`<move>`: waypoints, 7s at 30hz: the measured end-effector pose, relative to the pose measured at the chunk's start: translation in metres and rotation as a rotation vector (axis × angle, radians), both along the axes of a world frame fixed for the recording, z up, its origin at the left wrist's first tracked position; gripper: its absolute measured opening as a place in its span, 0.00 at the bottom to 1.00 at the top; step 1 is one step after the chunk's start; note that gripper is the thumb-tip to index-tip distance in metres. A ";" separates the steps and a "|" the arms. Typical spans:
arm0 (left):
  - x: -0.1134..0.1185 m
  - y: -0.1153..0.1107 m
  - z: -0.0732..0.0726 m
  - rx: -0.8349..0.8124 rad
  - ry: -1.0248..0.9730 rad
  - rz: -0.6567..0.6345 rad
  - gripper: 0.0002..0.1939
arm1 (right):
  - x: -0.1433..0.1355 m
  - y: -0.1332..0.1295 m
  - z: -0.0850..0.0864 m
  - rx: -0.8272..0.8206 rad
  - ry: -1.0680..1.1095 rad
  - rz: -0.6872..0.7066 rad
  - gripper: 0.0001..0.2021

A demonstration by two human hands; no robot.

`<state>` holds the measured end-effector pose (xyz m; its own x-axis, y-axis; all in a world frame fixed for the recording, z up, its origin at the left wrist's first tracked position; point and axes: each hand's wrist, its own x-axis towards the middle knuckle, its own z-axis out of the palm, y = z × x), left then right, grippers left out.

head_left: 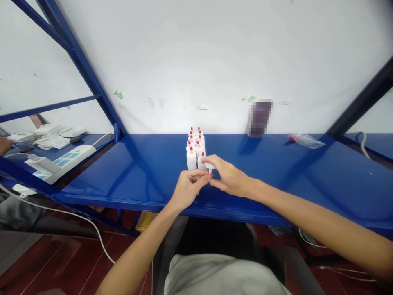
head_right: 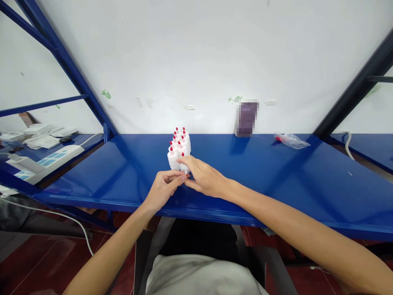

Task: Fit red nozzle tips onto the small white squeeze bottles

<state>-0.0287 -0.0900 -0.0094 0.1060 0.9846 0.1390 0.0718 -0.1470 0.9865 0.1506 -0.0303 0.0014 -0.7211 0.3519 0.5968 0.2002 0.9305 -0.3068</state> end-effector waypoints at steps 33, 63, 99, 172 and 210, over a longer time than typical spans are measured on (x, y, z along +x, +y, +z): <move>-0.016 0.003 0.000 0.100 0.430 -0.043 0.21 | -0.030 0.048 0.034 -0.290 0.173 -0.236 0.18; -0.017 0.004 0.002 0.113 0.495 -0.058 0.23 | -0.010 0.036 -0.005 -0.333 -0.014 -0.210 0.13; -0.052 0.008 0.019 0.576 0.606 0.084 0.20 | -0.031 0.022 0.000 -0.365 0.354 -0.206 0.14; -0.009 0.004 0.011 0.093 0.394 -0.141 0.23 | 0.022 0.017 0.022 -0.368 -0.197 0.078 0.16; -0.006 0.002 -0.004 0.515 0.855 0.022 0.06 | 0.016 0.016 0.008 -0.747 0.030 0.065 0.20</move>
